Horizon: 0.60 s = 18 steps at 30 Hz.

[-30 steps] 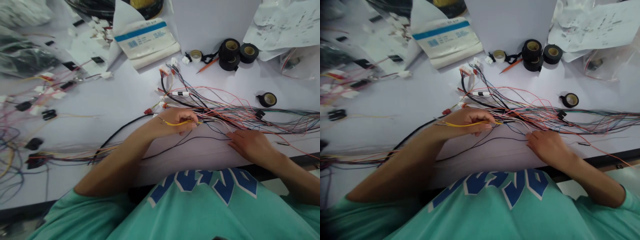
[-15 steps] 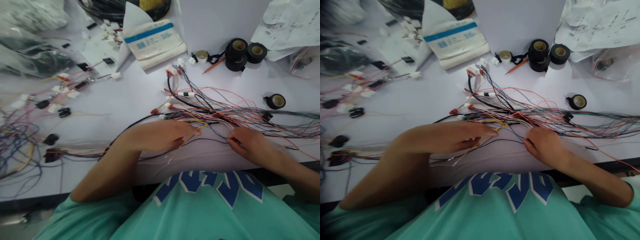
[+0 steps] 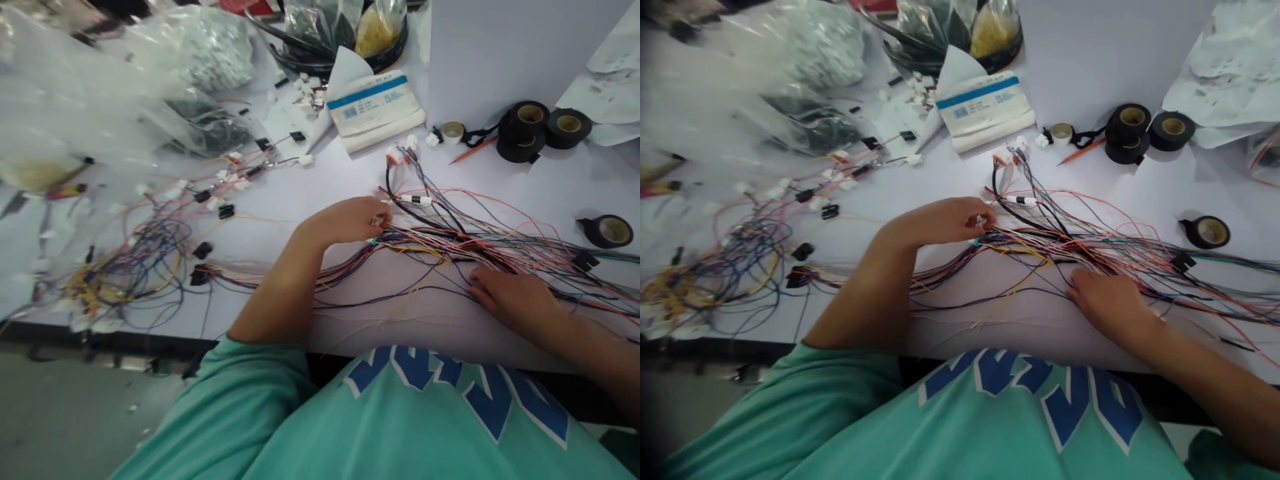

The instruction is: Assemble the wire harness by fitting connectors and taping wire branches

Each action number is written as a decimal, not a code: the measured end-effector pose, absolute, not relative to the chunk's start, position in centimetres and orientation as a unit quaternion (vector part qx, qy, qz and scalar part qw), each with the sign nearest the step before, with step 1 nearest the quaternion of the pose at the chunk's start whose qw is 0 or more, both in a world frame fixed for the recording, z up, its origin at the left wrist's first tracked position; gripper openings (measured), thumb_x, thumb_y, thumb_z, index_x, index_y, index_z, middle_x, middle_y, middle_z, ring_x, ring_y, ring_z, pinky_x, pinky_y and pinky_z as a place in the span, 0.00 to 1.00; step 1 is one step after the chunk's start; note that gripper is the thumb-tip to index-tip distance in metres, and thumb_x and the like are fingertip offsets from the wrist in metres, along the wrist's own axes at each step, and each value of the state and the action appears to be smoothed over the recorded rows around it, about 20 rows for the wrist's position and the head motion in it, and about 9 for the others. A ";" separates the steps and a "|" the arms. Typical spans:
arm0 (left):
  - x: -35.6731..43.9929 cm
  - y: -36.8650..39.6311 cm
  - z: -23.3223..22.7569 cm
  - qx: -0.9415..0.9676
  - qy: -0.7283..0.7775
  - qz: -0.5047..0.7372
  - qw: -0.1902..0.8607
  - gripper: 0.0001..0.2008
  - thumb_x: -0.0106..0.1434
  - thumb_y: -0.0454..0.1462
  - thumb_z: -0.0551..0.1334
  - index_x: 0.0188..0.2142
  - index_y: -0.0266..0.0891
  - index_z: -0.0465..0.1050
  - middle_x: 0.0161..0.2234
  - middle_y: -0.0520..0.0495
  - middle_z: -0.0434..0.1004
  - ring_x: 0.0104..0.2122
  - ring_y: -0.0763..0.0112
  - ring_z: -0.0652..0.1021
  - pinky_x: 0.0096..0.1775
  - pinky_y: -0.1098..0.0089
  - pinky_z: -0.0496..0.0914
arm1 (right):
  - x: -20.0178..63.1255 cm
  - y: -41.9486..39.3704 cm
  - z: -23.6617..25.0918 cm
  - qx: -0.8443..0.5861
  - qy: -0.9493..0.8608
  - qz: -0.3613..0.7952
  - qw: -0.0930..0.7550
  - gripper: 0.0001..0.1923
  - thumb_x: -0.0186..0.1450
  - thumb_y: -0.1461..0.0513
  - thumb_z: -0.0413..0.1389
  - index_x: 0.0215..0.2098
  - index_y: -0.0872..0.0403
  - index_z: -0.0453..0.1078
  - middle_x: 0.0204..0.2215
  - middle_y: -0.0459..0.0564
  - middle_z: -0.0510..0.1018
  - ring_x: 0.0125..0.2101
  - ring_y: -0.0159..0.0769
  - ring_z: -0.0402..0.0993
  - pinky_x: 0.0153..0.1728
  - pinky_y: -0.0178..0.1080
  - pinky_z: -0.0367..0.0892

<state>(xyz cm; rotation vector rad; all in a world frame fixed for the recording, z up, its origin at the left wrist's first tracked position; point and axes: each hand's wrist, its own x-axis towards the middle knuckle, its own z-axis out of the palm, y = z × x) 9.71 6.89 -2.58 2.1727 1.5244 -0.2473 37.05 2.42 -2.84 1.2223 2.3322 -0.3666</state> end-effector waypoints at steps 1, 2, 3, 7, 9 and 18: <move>9.6 7.0 -2.8 0.791 0.553 -0.090 0.245 0.15 0.55 0.35 0.52 0.38 0.36 0.73 0.37 0.46 0.75 0.36 0.70 0.73 0.41 0.71 0.65 | 36.8 2.5 -2.9 0.448 0.850 -0.123 0.247 0.13 0.67 0.58 0.44 0.39 0.53 0.70 0.31 0.51 0.80 0.30 0.40 0.77 0.21 0.34 0.48; 9.4 7.0 -2.8 0.790 0.553 -0.084 0.252 0.15 0.55 0.35 0.52 0.38 0.36 0.73 0.37 0.46 0.75 0.36 0.70 0.73 0.41 0.71 0.65 | 36.6 2.5 -3.0 0.451 0.849 -0.114 0.252 0.14 0.68 0.59 0.44 0.38 0.53 0.70 0.30 0.51 0.80 0.29 0.40 0.76 0.20 0.35 0.45; 9.3 7.1 -2.8 0.788 0.554 -0.074 0.259 0.16 0.55 0.35 0.52 0.39 0.36 0.73 0.38 0.46 0.75 0.37 0.69 0.73 0.42 0.71 0.65 | 36.5 2.5 -3.0 0.454 0.847 -0.106 0.255 0.14 0.67 0.59 0.43 0.38 0.53 0.70 0.29 0.51 0.80 0.28 0.39 0.76 0.20 0.35 0.43; 8.5 7.2 -2.4 0.778 0.547 -0.017 0.307 0.16 0.57 0.39 0.53 0.42 0.36 0.73 0.40 0.48 0.76 0.39 0.69 0.74 0.43 0.71 0.65 | 36.6 2.5 -3.4 0.468 0.848 -0.090 0.233 0.14 0.66 0.60 0.44 0.36 0.54 0.71 0.27 0.52 0.79 0.26 0.39 0.75 0.21 0.35 0.40; 8.0 7.2 -2.2 0.762 0.544 0.010 0.350 0.17 0.58 0.40 0.54 0.43 0.36 0.73 0.37 0.48 0.77 0.36 0.72 0.75 0.42 0.72 0.66 | 36.8 2.5 -3.6 0.478 0.849 -0.092 0.207 0.13 0.64 0.60 0.44 0.34 0.54 0.70 0.25 0.51 0.78 0.24 0.38 0.73 0.21 0.35 0.40; 7.3 6.9 -2.0 0.689 0.526 0.077 0.492 0.16 0.59 0.40 0.56 0.45 0.37 0.72 0.26 0.51 0.73 0.24 0.77 0.75 0.32 0.74 0.68 | 38.5 3.6 -1.8 0.492 0.799 -0.345 -0.034 0.08 0.56 0.58 0.48 0.21 0.52 0.62 0.14 0.42 0.64 0.17 0.28 0.58 0.21 0.32 0.52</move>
